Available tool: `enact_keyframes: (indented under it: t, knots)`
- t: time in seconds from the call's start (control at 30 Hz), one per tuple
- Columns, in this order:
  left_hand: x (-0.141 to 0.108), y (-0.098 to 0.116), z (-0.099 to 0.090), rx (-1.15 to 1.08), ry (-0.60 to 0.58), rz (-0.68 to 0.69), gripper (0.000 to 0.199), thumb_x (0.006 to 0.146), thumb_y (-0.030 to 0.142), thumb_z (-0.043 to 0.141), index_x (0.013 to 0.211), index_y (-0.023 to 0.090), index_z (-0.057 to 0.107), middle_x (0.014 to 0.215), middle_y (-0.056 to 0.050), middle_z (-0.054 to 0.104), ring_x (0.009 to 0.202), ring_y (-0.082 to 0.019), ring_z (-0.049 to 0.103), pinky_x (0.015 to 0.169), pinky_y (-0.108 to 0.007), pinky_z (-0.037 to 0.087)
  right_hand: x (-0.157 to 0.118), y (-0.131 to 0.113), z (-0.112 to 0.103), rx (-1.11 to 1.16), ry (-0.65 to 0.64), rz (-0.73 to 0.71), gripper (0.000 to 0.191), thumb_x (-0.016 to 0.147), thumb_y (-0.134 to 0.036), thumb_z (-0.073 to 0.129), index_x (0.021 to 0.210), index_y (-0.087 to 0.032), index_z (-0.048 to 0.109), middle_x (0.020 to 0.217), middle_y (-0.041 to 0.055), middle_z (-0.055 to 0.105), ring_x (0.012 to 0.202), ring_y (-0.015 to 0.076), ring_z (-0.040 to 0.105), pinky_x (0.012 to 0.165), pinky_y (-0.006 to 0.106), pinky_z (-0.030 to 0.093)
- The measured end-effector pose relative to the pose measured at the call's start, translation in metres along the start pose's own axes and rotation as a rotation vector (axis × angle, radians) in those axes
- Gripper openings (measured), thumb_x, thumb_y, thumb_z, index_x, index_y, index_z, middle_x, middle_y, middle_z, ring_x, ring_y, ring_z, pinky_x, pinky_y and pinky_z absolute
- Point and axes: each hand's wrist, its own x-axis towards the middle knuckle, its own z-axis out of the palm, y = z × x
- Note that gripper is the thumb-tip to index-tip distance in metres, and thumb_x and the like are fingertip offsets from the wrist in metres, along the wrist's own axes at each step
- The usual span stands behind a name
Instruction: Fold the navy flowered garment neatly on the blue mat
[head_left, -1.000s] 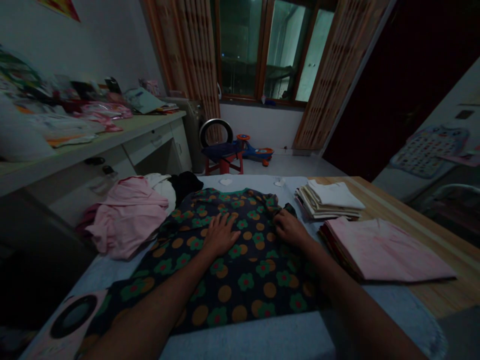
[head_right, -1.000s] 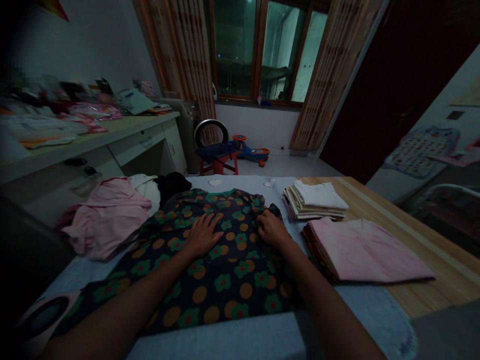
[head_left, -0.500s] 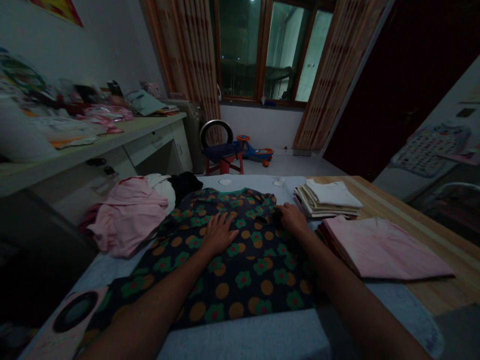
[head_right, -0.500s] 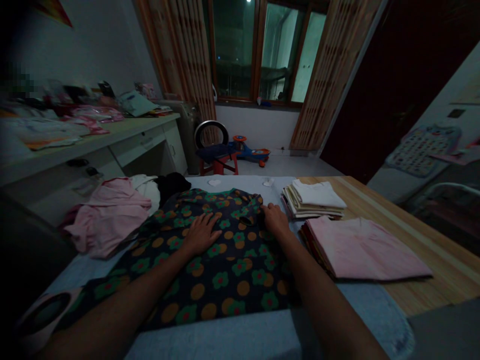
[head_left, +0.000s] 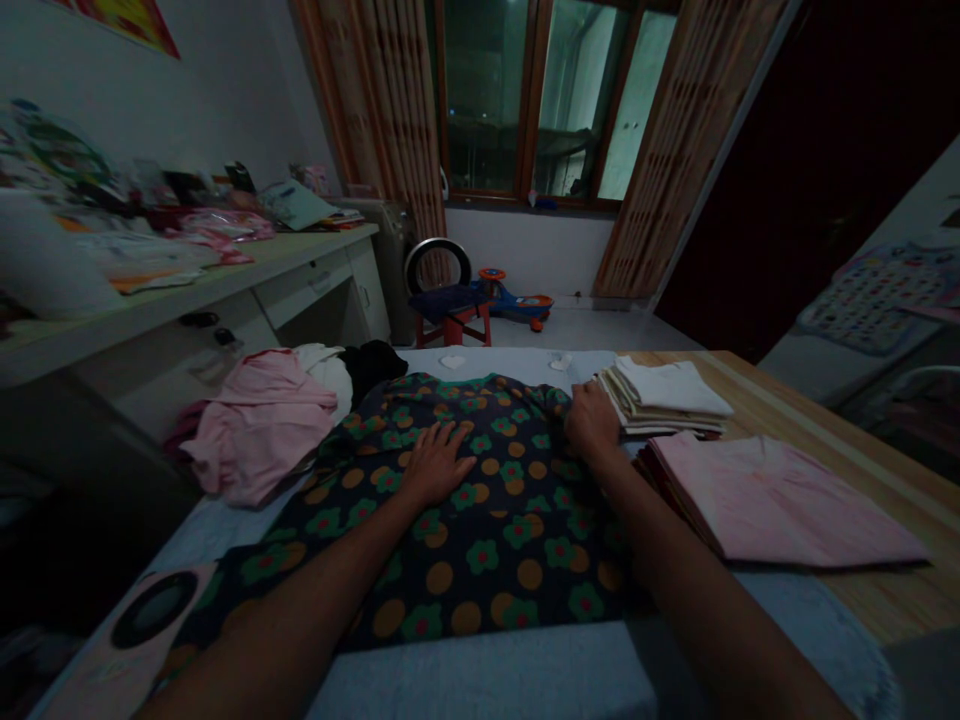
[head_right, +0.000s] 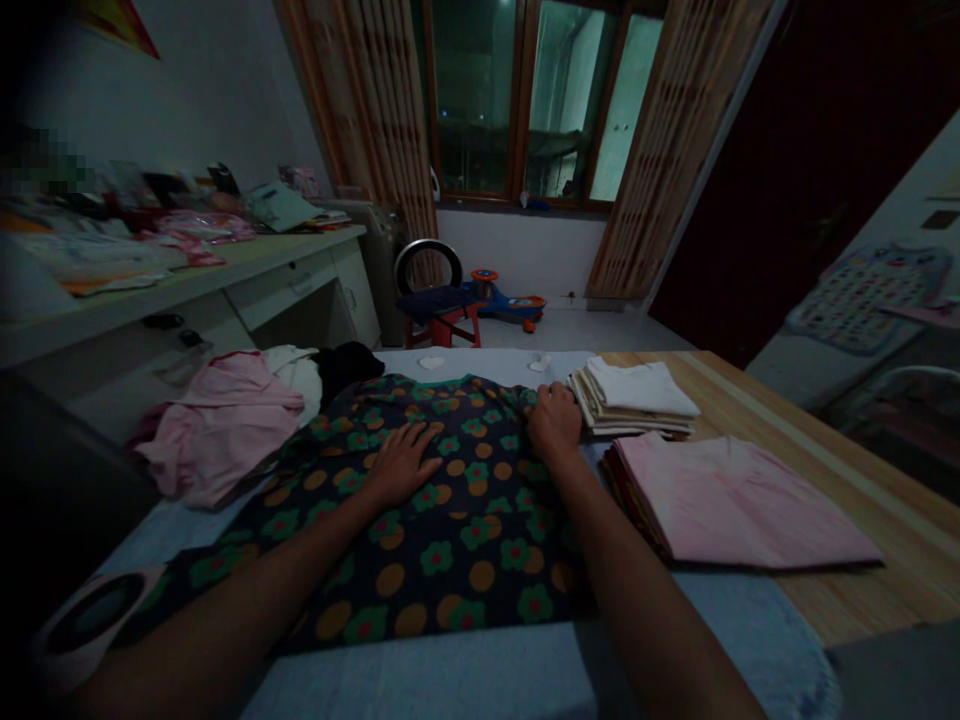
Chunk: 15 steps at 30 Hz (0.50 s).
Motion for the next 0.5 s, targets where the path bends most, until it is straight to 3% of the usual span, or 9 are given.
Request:
enact_keyframes:
  t: [0.07, 0.17, 0.27, 0.33, 0.5]
  knots:
    - [0.0, 0.0, -0.001, -0.007, -0.004, -0.002, 0.061, 0.093, 0.054, 0.043, 0.148, 0.026, 0.04, 0.153, -0.008, 0.041, 0.144, -0.033, 0.03, 0.117, -0.051, 0.022, 0.0, -0.008, 0.008, 0.013, -0.01, -0.081, 0.025, 0.091, -0.025, 0.051, 0.11, -0.013, 0.061, 0.116, 0.0189, 0.06, 0.112, 0.029, 0.055, 0.093, 0.036, 0.041]
    - [0.0, 0.0, -0.001, -0.015, -0.011, -0.004, 0.061, 0.093, 0.054, 0.043, 0.148, 0.027, 0.039, 0.153, -0.008, 0.041, 0.144, -0.033, 0.029, 0.117, -0.051, 0.022, 0.006, -0.01, 0.022, 0.018, -0.079, -0.028, 0.034, 0.092, -0.032, 0.053, 0.117, -0.01, 0.058, 0.114, 0.0201, 0.063, 0.111, 0.0302, 0.057, 0.093, 0.038, 0.041]
    - [0.0, 0.0, -0.002, -0.016, -0.009, -0.008, 0.063, 0.093, 0.055, 0.044, 0.148, 0.026, 0.038, 0.154, -0.008, 0.04, 0.144, -0.032, 0.029, 0.118, -0.051, 0.021, 0.022, -0.002, 0.032, -0.002, -0.267, 0.006, 0.031, 0.096, -0.023, 0.043, 0.12, -0.011, 0.058, 0.11, 0.019, 0.066, 0.103, 0.0263, 0.063, 0.086, 0.035, 0.044]
    - [0.0, 0.0, -0.002, -0.017, -0.01, -0.006, 0.062, 0.093, 0.055, 0.044, 0.148, 0.026, 0.039, 0.154, -0.008, 0.04, 0.144, -0.032, 0.03, 0.119, -0.05, 0.021, 0.035, 0.006, 0.033, -0.021, -0.328, -0.014, 0.032, 0.096, -0.017, 0.038, 0.118, -0.012, 0.061, 0.112, 0.0186, 0.067, 0.103, 0.0251, 0.064, 0.084, 0.033, 0.045]
    - [0.0, 0.0, -0.002, -0.028, -0.015, -0.011, 0.062, 0.093, 0.055, 0.044, 0.147, 0.026, 0.04, 0.154, -0.007, 0.04, 0.145, -0.033, 0.027, 0.119, -0.05, 0.021, 0.061, 0.015, 0.028, -0.13, -0.19, -0.038, 0.036, 0.095, -0.015, 0.038, 0.118, -0.01, 0.065, 0.126, 0.0231, 0.059, 0.121, 0.0323, 0.052, 0.097, 0.043, 0.038]
